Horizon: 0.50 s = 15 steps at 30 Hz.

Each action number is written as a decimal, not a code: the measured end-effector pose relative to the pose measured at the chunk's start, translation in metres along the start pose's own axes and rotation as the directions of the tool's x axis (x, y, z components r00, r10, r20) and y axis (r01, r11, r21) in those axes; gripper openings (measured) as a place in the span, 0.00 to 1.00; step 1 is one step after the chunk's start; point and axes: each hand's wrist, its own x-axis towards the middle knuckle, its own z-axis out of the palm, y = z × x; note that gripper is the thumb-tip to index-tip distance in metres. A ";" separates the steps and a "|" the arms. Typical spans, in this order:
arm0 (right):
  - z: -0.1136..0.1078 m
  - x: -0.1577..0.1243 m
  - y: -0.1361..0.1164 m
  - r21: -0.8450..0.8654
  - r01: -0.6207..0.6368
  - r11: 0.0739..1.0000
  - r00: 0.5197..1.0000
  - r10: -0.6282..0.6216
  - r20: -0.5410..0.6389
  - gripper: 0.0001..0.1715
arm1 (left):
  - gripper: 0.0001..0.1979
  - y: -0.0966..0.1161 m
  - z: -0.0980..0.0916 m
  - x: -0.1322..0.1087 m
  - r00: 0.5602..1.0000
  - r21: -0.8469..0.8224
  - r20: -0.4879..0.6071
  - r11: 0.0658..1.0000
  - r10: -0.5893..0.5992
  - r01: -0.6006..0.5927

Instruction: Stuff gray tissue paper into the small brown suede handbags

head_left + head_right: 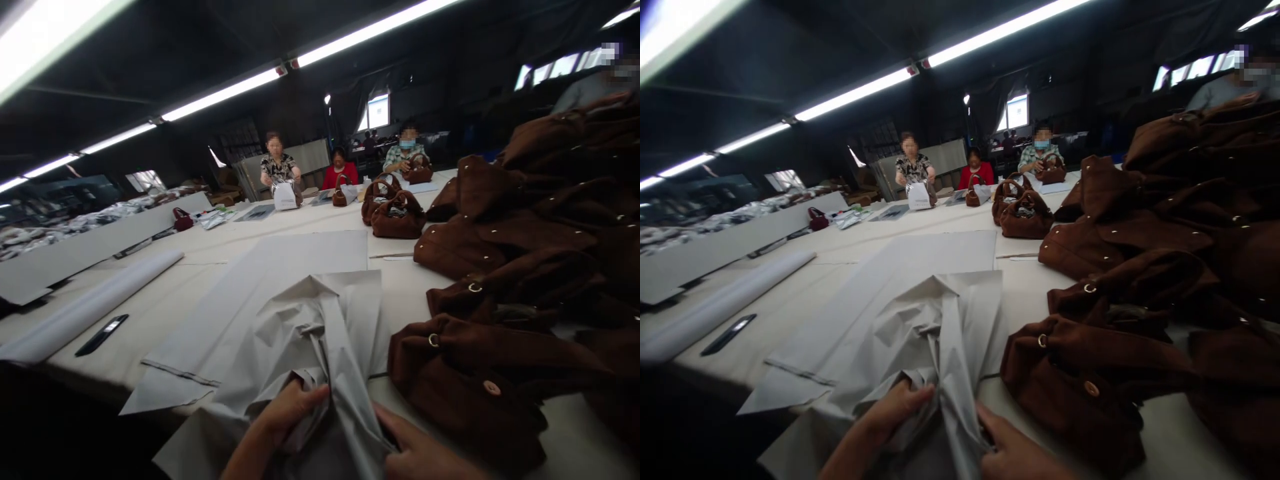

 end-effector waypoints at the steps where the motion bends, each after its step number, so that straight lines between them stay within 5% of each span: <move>1: 0.009 0.008 0.000 0.054 0.046 0.997 0.998 -0.049 0.051 0.54 | 0.40 -0.001 0.017 -0.003 0.999 -0.005 0.037 0.999 0.035 -0.035; 4: 0.033 0.022 0.014 0.203 0.171 0.964 0.973 -0.198 0.118 0.52 | 0.44 -0.008 0.043 -0.013 0.991 0.010 0.087 0.995 0.103 -0.104; 8: 0.042 0.020 0.018 0.241 0.238 0.941 0.948 -0.279 0.154 0.42 | 0.40 -0.024 0.048 -0.031 0.998 0.029 0.008 0.998 0.061 -0.062; 12: 0.028 0.020 0.005 0.262 0.137 0.955 0.946 -0.204 0.251 0.28 | 0.43 -0.031 0.048 -0.054 0.956 -0.051 -0.293 0.998 0.016 -0.033; 15: 0.016 0.028 0.010 0.289 0.056 0.956 0.988 -0.094 0.119 0.33 | 0.35 -0.028 0.043 -0.073 0.871 0.091 -0.490 0.994 -0.013 0.066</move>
